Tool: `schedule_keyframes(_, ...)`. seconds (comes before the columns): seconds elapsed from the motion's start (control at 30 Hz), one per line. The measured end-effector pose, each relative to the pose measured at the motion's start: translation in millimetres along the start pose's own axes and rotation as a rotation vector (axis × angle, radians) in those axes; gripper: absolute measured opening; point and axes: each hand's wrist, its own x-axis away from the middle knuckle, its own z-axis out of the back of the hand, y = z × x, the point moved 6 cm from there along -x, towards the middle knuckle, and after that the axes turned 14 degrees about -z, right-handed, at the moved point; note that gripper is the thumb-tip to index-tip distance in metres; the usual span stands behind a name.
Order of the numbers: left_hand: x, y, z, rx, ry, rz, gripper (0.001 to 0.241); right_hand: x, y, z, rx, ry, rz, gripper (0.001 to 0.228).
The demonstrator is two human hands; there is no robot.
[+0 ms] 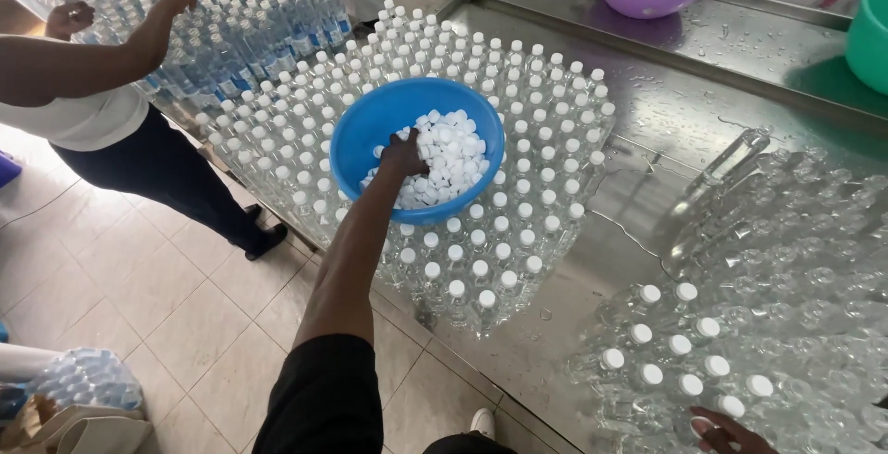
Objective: Manually placing plastic caps onto the necks of empty water bottles arranged on a stainless steel table.
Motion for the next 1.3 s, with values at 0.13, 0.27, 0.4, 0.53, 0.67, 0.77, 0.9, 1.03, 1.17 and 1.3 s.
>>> schedule_keyframes(0.13,-20,0,24,0.039,0.094,-0.027,0.107,47,-29,-3,0.074,-0.029,-0.138,0.050)
schedule_keyframes(0.27,-24,-3,56,0.270,0.141,0.058,0.043,45,-18,-1,0.281,0.238,-0.076,0.039)
schedule_keyframes(0.4,-18,14,76,0.846,0.240,-0.032,0.017,51,-19,3,0.377,0.313,0.046,0.047)
schedule_keyframes(0.53,35,74,102,1.503,0.156,0.023,0.023,43,-9,4,0.316,0.364,0.111,0.057)
schedule_keyframes(0.67,42,114,101,2.069,-0.147,-0.360,0.016,63,-19,0,0.576,0.421,0.267,0.056)
schedule_keyframes(0.77,15,104,85,2.384,-0.234,-0.480,0.013,80,-12,3,0.610,0.431,0.346,0.057)
schedule_keyframes(0.9,-16,77,65,2.741,0.025,-0.373,0.019,87,6,6,0.558,0.304,0.437,0.063)
schedule_keyframes(1.03,-13,93,64,2.877,0.126,-0.250,0.021,113,14,20,0.487,0.378,0.572,0.057)
schedule_keyframes(1.17,61,160,89,1.750,0.631,-0.110,0.013,117,22,37,0.494,0.387,0.588,0.055)
schedule_keyframes(1.3,34,143,88,0.381,1.005,-0.222,0.014,113,33,45,0.561,0.438,0.651,0.054)
